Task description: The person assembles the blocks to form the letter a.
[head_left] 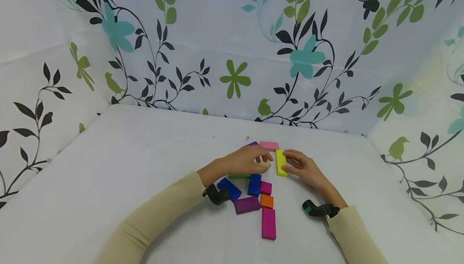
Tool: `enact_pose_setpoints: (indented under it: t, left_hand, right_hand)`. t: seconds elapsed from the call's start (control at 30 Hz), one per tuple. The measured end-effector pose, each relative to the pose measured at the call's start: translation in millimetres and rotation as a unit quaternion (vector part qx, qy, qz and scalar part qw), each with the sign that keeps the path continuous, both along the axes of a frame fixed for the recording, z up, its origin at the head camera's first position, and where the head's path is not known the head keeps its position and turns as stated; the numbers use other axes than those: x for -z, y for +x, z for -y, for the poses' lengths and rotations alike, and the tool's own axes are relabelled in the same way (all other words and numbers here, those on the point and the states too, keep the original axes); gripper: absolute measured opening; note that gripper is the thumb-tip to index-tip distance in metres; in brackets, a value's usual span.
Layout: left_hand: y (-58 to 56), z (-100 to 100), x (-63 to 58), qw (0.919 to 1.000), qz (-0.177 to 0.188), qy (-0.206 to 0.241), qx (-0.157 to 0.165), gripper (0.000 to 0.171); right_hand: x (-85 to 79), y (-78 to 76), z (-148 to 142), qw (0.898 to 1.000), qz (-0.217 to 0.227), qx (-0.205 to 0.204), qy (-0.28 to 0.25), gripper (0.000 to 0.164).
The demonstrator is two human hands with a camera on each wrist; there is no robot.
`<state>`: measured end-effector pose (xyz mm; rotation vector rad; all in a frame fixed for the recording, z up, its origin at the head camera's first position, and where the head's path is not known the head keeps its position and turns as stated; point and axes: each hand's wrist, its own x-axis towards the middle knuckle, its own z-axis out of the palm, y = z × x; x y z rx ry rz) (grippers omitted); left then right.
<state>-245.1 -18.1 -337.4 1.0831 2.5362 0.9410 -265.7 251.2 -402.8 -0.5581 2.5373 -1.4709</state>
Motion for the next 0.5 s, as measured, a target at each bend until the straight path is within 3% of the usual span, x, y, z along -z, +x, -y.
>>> enact_pose_setpoints:
  t: [0.17,0.5]
  left_hand:
    - [3.7,-5,4.6,0.9997,0.014,0.000,0.018,0.034]
    - [11.1,-9,6.7,0.9972,0.002,-0.029,0.069,0.030]
  right_hand:
    - [1.3,0.7,-1,1.000,-0.003,-0.002,-0.014,0.058]
    - [0.8,1.0,0,1.000,-0.014,-0.009,-0.017,0.055]
